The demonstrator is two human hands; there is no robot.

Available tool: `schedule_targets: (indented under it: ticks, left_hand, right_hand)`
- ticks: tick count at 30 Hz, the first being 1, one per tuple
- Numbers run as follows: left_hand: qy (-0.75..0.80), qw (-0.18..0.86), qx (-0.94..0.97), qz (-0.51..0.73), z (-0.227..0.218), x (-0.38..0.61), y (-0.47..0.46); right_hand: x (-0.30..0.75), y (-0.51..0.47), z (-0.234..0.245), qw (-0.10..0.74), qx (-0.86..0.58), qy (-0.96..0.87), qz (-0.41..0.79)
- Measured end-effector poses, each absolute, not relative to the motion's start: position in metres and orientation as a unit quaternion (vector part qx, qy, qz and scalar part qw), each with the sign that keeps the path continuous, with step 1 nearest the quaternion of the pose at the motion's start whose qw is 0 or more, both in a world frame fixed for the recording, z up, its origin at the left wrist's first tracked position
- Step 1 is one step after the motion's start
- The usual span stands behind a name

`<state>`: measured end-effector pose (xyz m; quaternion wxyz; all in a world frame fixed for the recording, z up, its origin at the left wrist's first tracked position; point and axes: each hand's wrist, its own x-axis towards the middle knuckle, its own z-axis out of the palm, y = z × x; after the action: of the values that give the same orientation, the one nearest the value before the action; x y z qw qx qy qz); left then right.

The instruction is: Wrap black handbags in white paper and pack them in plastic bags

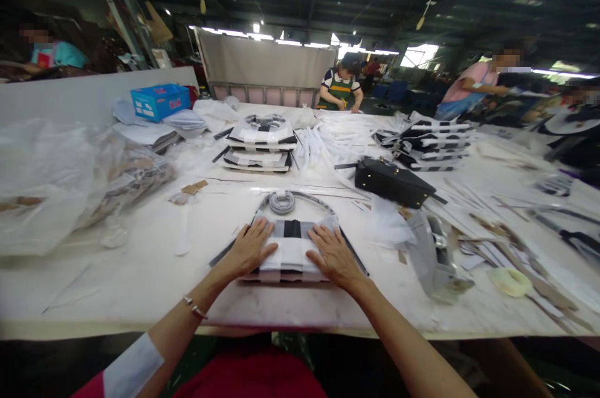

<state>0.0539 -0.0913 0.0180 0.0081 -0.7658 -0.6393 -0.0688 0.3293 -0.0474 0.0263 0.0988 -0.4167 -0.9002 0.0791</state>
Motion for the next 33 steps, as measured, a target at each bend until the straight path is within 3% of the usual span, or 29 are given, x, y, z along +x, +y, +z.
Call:
schedule_targets:
  ticks: [8,12,18,25,33]
  left_hand:
    - [-0.628,-0.008,-0.774,-0.079,0.03,0.054,-0.115]
    - [-0.63,-0.099,-0.761,-0.118,0.054,0.046,-0.111]
    - [-0.719,-0.146,-0.652,-0.19,0.082,0.003,-0.067]
    - [-0.734,-0.258,-0.598,-0.192,0.041,-0.033,-0.051]
    - [-0.672,-0.349,-0.611,-0.23,0.03,-0.028,-0.059]
  right_hand:
    - [0.333,-0.055,0.041,0.043,-0.412,-0.899,0.139]
    - [0.331,-0.04,0.064,0.015,-0.401,-0.895,0.194]
    - [0.263,0.009,0.099,0.112,-0.394,-0.901,0.142]
    - [0.172,0.047,0.044,0.034,-0.447,-0.892,0.059]
    - [0.198,0.086,0.02,0.013,-0.42,-0.901,0.111]
